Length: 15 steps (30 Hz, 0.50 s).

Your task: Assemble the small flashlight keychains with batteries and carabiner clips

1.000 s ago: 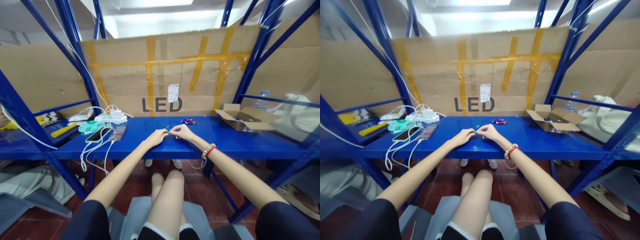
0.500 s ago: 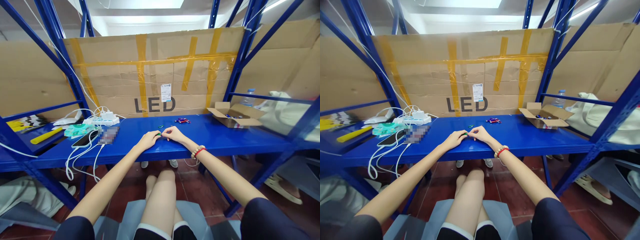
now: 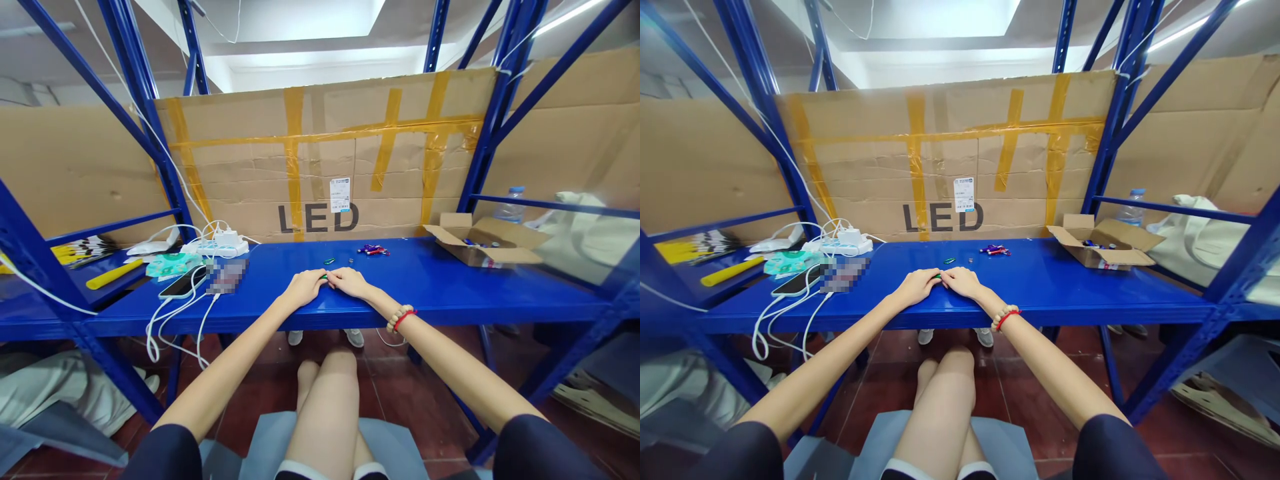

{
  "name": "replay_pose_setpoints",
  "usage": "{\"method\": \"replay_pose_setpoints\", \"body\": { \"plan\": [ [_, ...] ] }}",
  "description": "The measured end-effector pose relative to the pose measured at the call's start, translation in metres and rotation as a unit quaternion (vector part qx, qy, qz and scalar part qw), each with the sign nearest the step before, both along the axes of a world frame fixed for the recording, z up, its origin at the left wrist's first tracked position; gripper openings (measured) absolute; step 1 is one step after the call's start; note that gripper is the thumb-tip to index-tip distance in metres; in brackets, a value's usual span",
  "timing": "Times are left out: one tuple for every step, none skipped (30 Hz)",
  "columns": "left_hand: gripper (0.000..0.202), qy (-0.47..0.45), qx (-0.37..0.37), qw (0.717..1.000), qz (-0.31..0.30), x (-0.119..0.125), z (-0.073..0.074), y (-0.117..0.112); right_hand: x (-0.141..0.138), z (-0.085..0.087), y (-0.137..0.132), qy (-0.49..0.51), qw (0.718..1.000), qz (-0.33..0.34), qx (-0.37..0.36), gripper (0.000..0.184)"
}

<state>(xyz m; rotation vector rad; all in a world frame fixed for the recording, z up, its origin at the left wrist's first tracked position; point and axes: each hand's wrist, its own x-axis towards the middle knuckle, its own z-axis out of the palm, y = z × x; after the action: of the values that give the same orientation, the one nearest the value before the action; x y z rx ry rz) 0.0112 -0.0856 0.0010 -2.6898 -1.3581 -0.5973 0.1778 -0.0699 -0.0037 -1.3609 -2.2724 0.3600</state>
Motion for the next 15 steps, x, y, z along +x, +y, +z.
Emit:
{"method": "replay_pose_setpoints", "body": {
  "plan": [
    [0.022, -0.005, 0.009, 1.000, -0.001, 0.0001, 0.0001, -0.0003, -0.0010, -0.0006, 0.0011, 0.016, 1.000, 0.003, -0.016, 0.049],
    [0.022, -0.009, 0.018, 1.000, -0.002, 0.0004, 0.0002, -0.0005, -0.0017, -0.0013, 0.0021, 0.036, 0.999, 0.008, -0.029, 0.052],
    [0.022, -0.010, 0.025, 1.000, -0.003, 0.0007, 0.0004, -0.0008, -0.0021, -0.0022, 0.0026, 0.056, 0.998, 0.014, -0.037, 0.054],
    [0.022, -0.009, 0.030, 1.000, -0.001, 0.0012, 0.0007, -0.0011, -0.0021, -0.0029, 0.0026, 0.073, 0.996, 0.019, -0.042, 0.055],
    [0.022, -0.004, 0.031, 0.999, 0.002, 0.0019, 0.0010, -0.0014, -0.0020, -0.0033, 0.0021, 0.086, 0.995, 0.020, -0.044, 0.056],
    [0.023, 0.003, 0.029, 1.000, 0.007, 0.0025, 0.0013, -0.0017, -0.0019, -0.0033, 0.0012, 0.093, 0.994, 0.018, -0.046, 0.056],
    [0.023, 0.011, 0.025, 1.000, 0.013, 0.0033, 0.0016, -0.0019, -0.0018, -0.0029, 0.0001, 0.092, 0.994, 0.015, -0.047, 0.055],
    [0.024, 0.019, 0.018, 1.000, 0.018, 0.0040, 0.0018, -0.0021, -0.0017, -0.0020, -0.0012, 0.086, 0.995, 0.010, -0.047, 0.054],
    [0.025, 0.027, 0.008, 0.999, 0.022, 0.0047, 0.0020, -0.0021, -0.0019, -0.0008, -0.0025, 0.075, 0.996, 0.002, -0.046, 0.052],
    [0.026, 0.034, -0.001, 0.999, 0.025, 0.0053, 0.0022, -0.0020, -0.0022, 0.0005, -0.0036, 0.060, 0.997, -0.008, -0.044, 0.050],
    [0.027, 0.039, -0.010, 0.999, 0.029, 0.0059, 0.0023, -0.0019, -0.0028, 0.0018, -0.0044, 0.046, 0.998, -0.018, -0.043, 0.049],
    [0.028, 0.042, -0.018, 0.998, 0.034, 0.0065, 0.0023, -0.0017, -0.0035, 0.0029, -0.0049, 0.033, 0.998, -0.027, -0.042, 0.048],
    [0.028, 0.042, -0.024, 0.998, 0.041, 0.0070, 0.0024, -0.0015, -0.0043, 0.0037, -0.0052, 0.022, 0.998, -0.034, -0.040, 0.047],
    [0.028, 0.040, -0.029, 0.998, 0.049, 0.0074, 0.0025, -0.0013, -0.0051, 0.0042, -0.0054, 0.012, 0.999, -0.038, -0.037, 0.048],
    [0.028, 0.036, -0.032, 0.997, 0.056, 0.0076, 0.0026, -0.0011, -0.0059, 0.0043, -0.0055, 0.004, 0.999, -0.041, -0.032, 0.048]
  ]
}}
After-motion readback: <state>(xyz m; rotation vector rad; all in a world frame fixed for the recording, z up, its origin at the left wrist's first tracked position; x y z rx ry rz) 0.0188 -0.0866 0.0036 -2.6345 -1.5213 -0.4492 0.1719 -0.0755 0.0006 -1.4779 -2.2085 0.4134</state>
